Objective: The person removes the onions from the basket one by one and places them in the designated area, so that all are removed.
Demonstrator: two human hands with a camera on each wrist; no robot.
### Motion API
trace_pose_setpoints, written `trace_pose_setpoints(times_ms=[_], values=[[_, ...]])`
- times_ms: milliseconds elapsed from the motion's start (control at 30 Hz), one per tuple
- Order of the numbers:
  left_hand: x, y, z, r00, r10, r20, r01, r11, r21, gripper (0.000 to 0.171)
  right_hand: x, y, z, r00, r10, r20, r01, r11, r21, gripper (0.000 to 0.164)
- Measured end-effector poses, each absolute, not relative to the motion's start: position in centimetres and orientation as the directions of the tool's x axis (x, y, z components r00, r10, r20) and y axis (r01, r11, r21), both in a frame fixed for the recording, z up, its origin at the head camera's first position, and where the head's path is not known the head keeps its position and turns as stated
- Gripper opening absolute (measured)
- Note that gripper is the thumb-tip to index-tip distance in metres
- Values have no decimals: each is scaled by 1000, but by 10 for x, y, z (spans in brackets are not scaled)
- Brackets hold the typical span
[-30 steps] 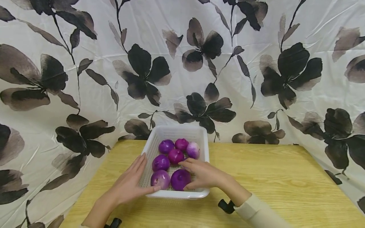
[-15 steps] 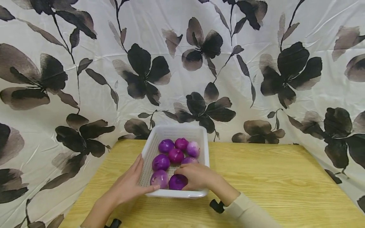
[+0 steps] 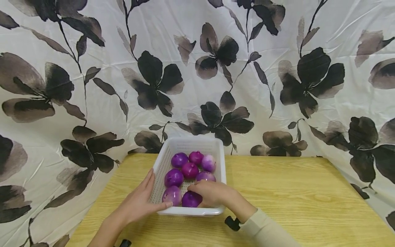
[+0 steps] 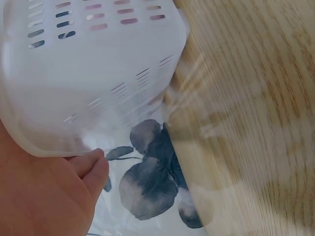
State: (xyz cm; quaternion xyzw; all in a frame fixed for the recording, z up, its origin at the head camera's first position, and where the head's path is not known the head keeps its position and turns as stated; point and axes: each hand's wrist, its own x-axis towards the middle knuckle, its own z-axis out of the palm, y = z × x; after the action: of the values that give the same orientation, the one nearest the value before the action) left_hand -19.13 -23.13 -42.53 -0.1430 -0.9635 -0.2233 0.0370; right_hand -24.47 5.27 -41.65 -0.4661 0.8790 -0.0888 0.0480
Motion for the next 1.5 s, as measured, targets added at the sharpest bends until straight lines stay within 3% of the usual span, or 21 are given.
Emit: trace_pose_setpoints(times_ms=[267, 500, 700, 1033, 1500], values=[[-191, -230, -427, -959, 254, 122, 282, 858, 429, 133, -248, 61, -419, -548, -830, 105, -812, 497, -305, 68], [-194, -233, -424, -956, 259, 140, 294, 865, 407, 132, -256, 71, -407, -503, -826, 254, -812, 350, -467, 73], [-194, -237, -423, -956, 260, 138, 294, 870, 395, 132, -258, 88, -398, -564, -781, 268, -729, 319, -605, 74], [-193, -234, -426, -956, 262, 131, 293, 856, 426, 132, -263, 121, -385, -625, -727, 284, -681, 330, -654, 73], [-193, -233, -425, -947, 280, 158, 321, 853, 412, 131, -279, 152, -371, -661, -673, 334, -700, 392, -596, 69]])
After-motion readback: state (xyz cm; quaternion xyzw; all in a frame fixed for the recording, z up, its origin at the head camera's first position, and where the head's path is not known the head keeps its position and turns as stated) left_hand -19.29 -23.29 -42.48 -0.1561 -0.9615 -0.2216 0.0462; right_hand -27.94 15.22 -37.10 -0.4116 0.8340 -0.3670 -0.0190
